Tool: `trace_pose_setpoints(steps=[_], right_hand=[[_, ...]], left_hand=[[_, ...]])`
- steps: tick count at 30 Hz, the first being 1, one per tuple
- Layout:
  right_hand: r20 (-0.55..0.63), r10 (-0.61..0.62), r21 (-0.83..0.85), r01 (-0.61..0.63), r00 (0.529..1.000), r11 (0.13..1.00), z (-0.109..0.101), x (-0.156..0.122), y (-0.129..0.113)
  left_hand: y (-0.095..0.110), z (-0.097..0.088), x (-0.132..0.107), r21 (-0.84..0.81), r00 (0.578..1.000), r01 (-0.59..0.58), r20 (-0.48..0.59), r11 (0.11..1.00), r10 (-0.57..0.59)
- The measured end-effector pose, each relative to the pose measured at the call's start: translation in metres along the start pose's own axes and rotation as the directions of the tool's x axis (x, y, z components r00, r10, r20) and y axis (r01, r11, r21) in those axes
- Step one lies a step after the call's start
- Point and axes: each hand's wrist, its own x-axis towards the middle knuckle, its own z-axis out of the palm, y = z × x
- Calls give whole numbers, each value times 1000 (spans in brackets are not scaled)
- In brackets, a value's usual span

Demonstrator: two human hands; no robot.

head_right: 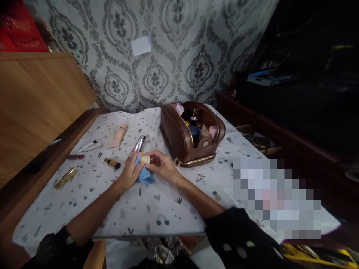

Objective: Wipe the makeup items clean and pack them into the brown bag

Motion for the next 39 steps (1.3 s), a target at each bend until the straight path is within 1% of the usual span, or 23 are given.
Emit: trace_pose_setpoints(steps=[3, 6, 11, 15, 17, 22, 25, 29, 35, 37, 39], right_hand=[[-18, -52, -45, 51, 998, 998, 3, 0, 0], [-45, -74, -68, 71, 996, 995, 5, 0, -1], [-83, -68, -76, 62, 994, 995, 4, -1, -2], [-78, -40, -62, 35, 996, 997, 4, -1, -3], [-81, -32, -45, 28, 996, 999, 3, -1, -4], [-102, -35, -55, 29, 994, 998, 2, -2, -6], [-96, -36, -54, 31, 995, 998, 2, -3, -7], [-96, -28, -18, 26, 995, 1000, 3, -2, -6], [-116, -14, 27, 17, 993, 999, 3, 0, -2], [-112, -9, 29, 13, 994, 1000, 3, 0, -2], [-113, -6, 27, 9, 994, 1000, 3, -1, -3]], left_hand=[[1, 1, 1, -42, 1000, 25, -15, 999, -26], [0, 1, 1, -65, 999, 31, -12, 997, -32], [-2, 1, -1, -64, 999, 42, -11, 997, -43], [-2, 1, -1, -32, 999, 38, -4, 999, -38], [-1, 1, -1, -15, 1000, 14, -5, 1000, -14], [0, -1, -2, 54, 993, -118, 22, 991, 117], [1, -1, -2, 77, 990, -139, 34, 987, 137], [-1, -1, -2, 64, 994, -113, 20, 992, 111], [-6, 1, -3, 32, 1000, 2, 7, 999, -2], [-6, 1, -3, 36, 1000, -1, 1, 999, 1], [-5, 1, -2, 42, 1000, -32, 3, 999, 31]])
